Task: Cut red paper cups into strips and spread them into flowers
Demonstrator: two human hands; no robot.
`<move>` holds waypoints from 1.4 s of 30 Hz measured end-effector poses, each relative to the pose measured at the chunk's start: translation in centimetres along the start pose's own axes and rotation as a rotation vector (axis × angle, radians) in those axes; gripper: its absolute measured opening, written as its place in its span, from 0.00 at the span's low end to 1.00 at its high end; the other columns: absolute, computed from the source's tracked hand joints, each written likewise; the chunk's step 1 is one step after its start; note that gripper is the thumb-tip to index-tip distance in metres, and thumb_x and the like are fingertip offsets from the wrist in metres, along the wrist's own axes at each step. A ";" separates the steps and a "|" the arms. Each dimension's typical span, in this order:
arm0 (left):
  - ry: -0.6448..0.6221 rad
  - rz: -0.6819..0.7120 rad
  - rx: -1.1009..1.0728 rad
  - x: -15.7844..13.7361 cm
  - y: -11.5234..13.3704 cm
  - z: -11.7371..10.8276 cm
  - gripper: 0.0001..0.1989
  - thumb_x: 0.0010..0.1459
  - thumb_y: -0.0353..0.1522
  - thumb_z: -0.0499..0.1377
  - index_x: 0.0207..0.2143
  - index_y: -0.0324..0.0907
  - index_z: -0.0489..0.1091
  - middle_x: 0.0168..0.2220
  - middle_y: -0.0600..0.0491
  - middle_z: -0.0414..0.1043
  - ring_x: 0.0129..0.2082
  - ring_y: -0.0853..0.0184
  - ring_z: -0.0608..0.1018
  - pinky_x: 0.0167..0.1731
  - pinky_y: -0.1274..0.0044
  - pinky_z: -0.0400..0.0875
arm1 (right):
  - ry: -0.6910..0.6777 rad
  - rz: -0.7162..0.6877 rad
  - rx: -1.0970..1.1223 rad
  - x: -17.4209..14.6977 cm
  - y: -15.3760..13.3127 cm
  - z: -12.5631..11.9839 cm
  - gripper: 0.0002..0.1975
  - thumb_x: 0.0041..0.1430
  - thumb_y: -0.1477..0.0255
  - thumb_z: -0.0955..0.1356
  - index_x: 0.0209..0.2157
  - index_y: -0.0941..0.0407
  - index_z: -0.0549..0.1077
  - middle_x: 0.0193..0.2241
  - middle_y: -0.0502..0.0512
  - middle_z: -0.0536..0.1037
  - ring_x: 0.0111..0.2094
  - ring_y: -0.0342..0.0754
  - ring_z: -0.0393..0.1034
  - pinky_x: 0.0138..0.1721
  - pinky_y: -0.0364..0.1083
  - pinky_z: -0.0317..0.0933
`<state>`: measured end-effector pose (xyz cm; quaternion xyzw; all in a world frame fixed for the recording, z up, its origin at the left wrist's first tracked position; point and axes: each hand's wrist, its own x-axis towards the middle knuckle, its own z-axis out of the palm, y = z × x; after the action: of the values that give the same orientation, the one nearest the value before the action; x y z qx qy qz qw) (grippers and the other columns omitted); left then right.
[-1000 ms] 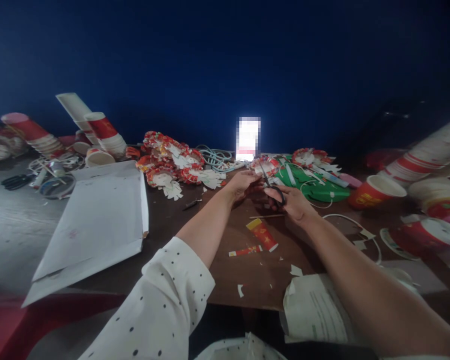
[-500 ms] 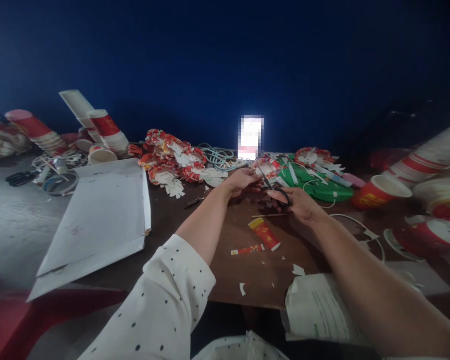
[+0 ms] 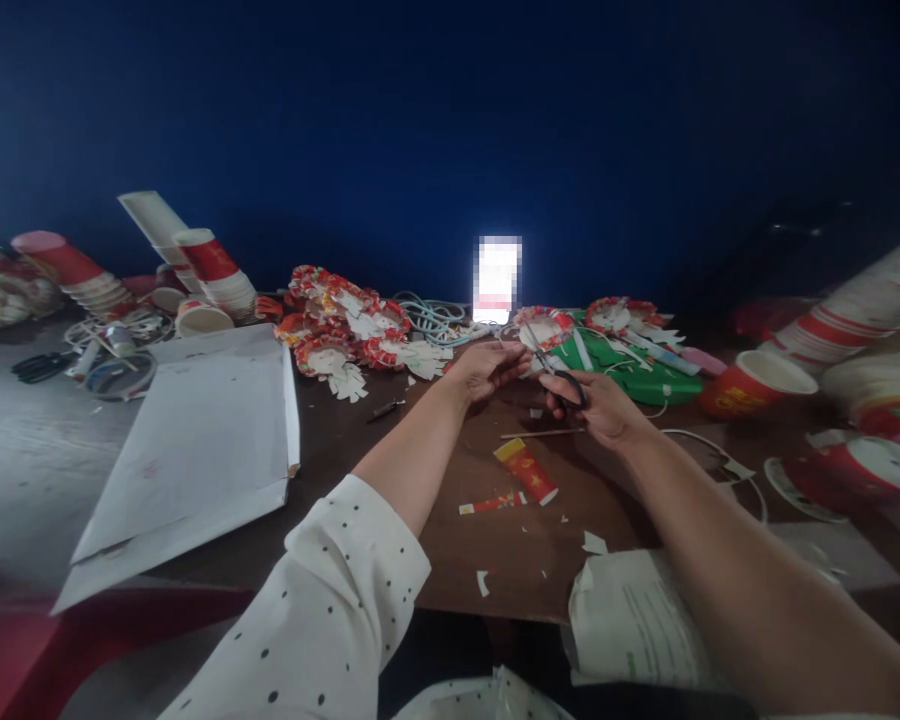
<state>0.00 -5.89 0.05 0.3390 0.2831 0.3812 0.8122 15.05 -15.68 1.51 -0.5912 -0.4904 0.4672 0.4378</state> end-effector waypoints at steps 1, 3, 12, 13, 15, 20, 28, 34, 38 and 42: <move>0.003 0.001 0.003 0.0 0.0 0.1 0.06 0.58 0.21 0.56 0.28 0.33 0.70 0.26 0.53 0.72 0.27 0.76 0.75 0.34 0.83 0.73 | -0.004 0.003 0.002 0.0 0.0 0.0 0.21 0.42 0.53 0.74 0.22 0.58 0.71 0.21 0.50 0.71 0.20 0.39 0.62 0.21 0.41 0.54; -0.001 0.003 0.016 -0.1 0.0 0.2 0.05 0.57 0.22 0.57 0.28 0.33 0.70 0.25 0.53 0.72 0.27 0.76 0.75 0.33 0.83 0.73 | -0.012 0.004 0.004 -0.1 0.0 -0.1 0.21 0.42 0.53 0.74 0.22 0.58 0.71 0.21 0.50 0.71 0.20 0.39 0.62 0.21 0.41 0.54; -0.037 0.017 0.109 -0.2 0.3 0.0 0.06 0.58 0.22 0.56 0.27 0.34 0.67 0.23 0.55 0.70 0.25 0.77 0.74 0.32 0.82 0.73 | -0.066 -0.017 -0.063 -0.1 0.0 -0.4 0.20 0.46 0.53 0.73 0.22 0.58 0.72 0.21 0.50 0.72 0.21 0.40 0.64 0.23 0.41 0.56; -0.040 0.009 0.135 -0.2 0.4 -0.1 0.06 0.58 0.22 0.57 0.27 0.34 0.67 0.23 0.55 0.70 0.24 0.77 0.74 0.32 0.82 0.73 | -0.074 -0.007 -0.067 -0.1 0.0 -0.5 0.20 0.45 0.53 0.73 0.22 0.58 0.73 0.21 0.50 0.72 0.21 0.40 0.64 0.23 0.41 0.57; -0.049 -0.009 0.180 -0.2 0.5 -0.4 0.05 0.58 0.23 0.57 0.28 0.35 0.67 0.23 0.54 0.71 0.24 0.76 0.74 0.32 0.81 0.73 | -0.091 0.012 -0.068 -0.2 -0.1 -0.6 0.21 0.44 0.53 0.73 0.23 0.58 0.74 0.22 0.50 0.72 0.21 0.40 0.64 0.23 0.41 0.58; -0.088 -0.027 0.242 -0.5 0.9 -0.7 0.05 0.57 0.23 0.58 0.28 0.34 0.68 0.23 0.54 0.70 0.25 0.76 0.73 0.37 0.77 0.73 | -0.128 0.047 -0.050 -0.5 -0.3 -1.0 0.23 0.43 0.54 0.74 0.34 0.58 0.78 0.22 0.51 0.72 0.22 0.41 0.64 0.25 0.42 0.60; -0.146 -0.036 0.244 -0.3 0.8 -1.1 0.03 0.55 0.25 0.61 0.29 0.34 0.69 0.23 0.54 0.70 0.25 0.76 0.73 0.36 0.78 0.73 | -0.128 0.055 -0.074 -0.5 -0.5 -1.1 0.22 0.43 0.55 0.74 0.36 0.57 0.79 0.21 0.51 0.71 0.23 0.41 0.63 0.23 0.41 0.59; -0.059 -0.015 0.115 -0.3 0.5 -0.6 0.04 0.56 0.22 0.58 0.28 0.34 0.69 0.24 0.54 0.71 0.27 0.75 0.75 0.35 0.79 0.74 | -0.098 0.020 -0.049 -0.5 -0.5 -1.1 0.19 0.45 0.58 0.74 0.34 0.58 0.79 0.21 0.49 0.70 0.22 0.39 0.61 0.23 0.40 0.57; -0.058 -0.015 0.052 -0.6 0.6 -0.2 0.05 0.56 0.20 0.57 0.28 0.33 0.69 0.25 0.53 0.72 0.27 0.74 0.76 0.37 0.78 0.75 | -0.079 -0.021 -0.063 -0.4 -0.3 -1.2 0.19 0.46 0.58 0.74 0.35 0.58 0.79 0.20 0.49 0.70 0.21 0.39 0.62 0.23 0.41 0.56; -0.059 -0.020 0.074 -0.4 0.7 -0.4 0.05 0.56 0.20 0.57 0.28 0.33 0.69 0.24 0.53 0.72 0.27 0.74 0.76 0.37 0.78 0.75 | -0.100 -0.033 -0.088 -0.1 0.1 -1.4 0.21 0.46 0.56 0.73 0.36 0.59 0.79 0.20 0.50 0.71 0.21 0.40 0.62 0.24 0.41 0.58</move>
<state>-0.79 -5.80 0.41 0.3770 0.2764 0.3524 0.8108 16.41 -15.86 1.68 -0.5778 -0.5415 0.4667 0.3939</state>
